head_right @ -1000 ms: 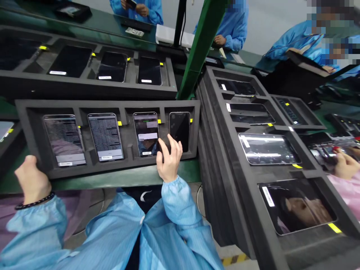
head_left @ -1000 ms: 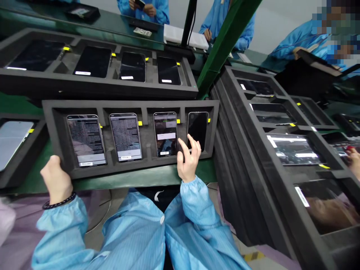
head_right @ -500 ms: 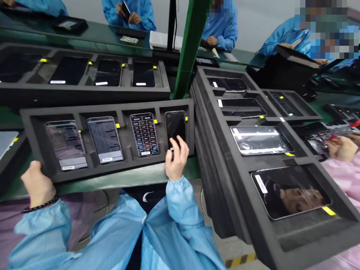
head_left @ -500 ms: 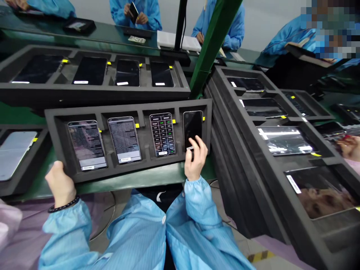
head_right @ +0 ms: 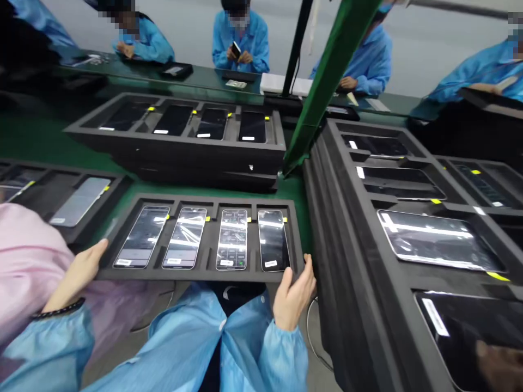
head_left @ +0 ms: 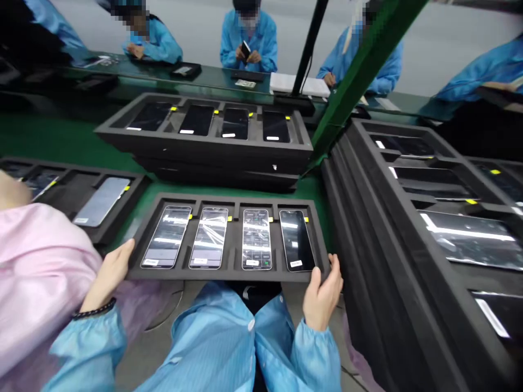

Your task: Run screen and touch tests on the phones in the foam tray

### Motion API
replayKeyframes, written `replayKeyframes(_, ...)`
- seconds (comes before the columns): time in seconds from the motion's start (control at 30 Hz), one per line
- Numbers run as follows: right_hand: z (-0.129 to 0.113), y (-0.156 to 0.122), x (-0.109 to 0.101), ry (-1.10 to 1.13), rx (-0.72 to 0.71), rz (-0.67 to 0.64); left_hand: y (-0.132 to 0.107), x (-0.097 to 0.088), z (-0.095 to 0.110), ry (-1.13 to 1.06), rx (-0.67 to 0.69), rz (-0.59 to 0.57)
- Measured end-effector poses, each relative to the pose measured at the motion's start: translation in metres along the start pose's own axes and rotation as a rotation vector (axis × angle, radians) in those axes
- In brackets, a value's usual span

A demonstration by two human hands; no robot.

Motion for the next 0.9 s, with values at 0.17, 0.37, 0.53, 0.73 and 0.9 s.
replayKeyframes(0.17, -0.063, 0.015, 0.010, -0.008, -0.364, -0.179, 0.007, -0.007, -0.017, -0.055, -0.122, 0.150)
replayKeyframes(0.37, -0.101, 0.031, 0.063, -0.036, -0.528, -0.505, 0.004, -0.006, -0.016, -0.105, -0.147, 0.181)
replayKeyframes(0.53, -0.089, 0.035, 0.049, 0.027, -0.465, -0.446, 0.001, -0.006, -0.016, -0.165, -0.141, 0.191)
replayKeyframes(0.73, -0.026, 0.029, 0.003, 0.007, -0.252, -0.236, -0.006, -0.003, -0.022, -0.343, -0.195, 0.171)
replayKeyframes(0.9, 0.006, 0.012, -0.005, 0.004, -0.120, -0.238, -0.036, 0.004, -0.017, -0.499, -0.213, 0.127)
Point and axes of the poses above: each hand's wrist, its own y-axis towards the middle knuckle, its own x-axis out of the palm, z = x × y, the point moved 7 cm from there along y, towards the middle knuckle, and after that the axes turned 9 degrees about -x, right-handed, at the moved point
